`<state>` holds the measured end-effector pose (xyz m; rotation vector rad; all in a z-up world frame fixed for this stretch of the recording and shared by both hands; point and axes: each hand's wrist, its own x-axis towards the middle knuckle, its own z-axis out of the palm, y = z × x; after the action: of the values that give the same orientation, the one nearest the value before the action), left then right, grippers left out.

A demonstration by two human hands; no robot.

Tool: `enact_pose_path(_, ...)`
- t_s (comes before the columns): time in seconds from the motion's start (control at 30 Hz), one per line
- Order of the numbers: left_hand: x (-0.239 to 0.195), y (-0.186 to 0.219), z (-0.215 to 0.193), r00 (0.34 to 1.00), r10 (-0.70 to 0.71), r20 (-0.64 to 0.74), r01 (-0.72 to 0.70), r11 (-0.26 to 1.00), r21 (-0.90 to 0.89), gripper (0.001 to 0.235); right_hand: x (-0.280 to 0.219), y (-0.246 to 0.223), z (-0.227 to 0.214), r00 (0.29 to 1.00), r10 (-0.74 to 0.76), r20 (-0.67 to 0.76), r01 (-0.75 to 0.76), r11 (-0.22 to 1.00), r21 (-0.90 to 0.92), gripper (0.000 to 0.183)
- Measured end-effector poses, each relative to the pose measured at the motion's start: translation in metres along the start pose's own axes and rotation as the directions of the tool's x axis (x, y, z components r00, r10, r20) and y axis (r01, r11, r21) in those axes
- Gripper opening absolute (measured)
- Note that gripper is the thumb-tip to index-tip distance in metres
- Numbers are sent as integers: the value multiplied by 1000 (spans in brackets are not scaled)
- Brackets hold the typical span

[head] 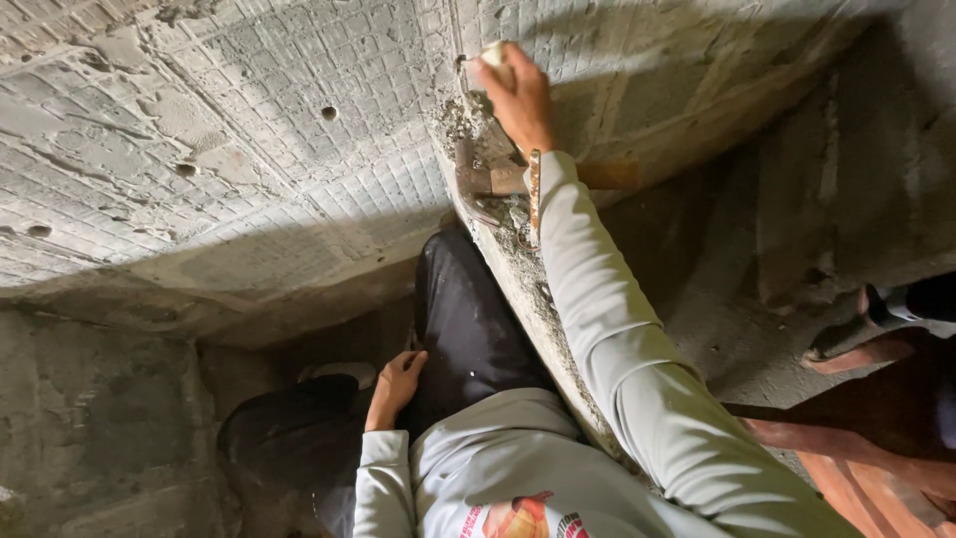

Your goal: The person uses a hammer to strike a white cylindrical object held against a concrete ceiling. The person repeatedly hits the object to drive it into the surface, occasionally adjusting its position with their hands.

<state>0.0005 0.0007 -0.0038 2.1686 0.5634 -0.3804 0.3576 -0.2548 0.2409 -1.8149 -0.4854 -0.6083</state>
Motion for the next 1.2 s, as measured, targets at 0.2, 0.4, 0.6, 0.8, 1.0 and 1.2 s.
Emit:
enact_pose_path(0.2,-4,5,-3,1000,15,5,-15,1000,-8,44,-4,-7,-2,1000,-4,3,4,1000,13,34)
enact_pose_path(0.4,-5,10,-5,999,-34,9,34,999,10,47,0,-3,1,996,-24,-90,18,998,-64,31)
enact_pose_path(0.6,-8,12,-6,1000,-23,14,23,1000,-12,46,-3,-3,2,999,21,34,-23,999,37,29)
enact_pose_path(0.8,-6,7,-4,999,-37,24,37,999,5,49,-4,-8,-2,987,-67,-145,66,998,-12,29)
enact_pose_path(1.0,-8,13,-7,999,-44,23,45,999,-15,49,-3,-12,1,1000,-18,13,19,997,-71,30)
enact_pose_path(1.2,-17,24,-10,989,89,-119,-102,988,-116,41,8,-10,-31,967,240,-80,-203,924,325,43)
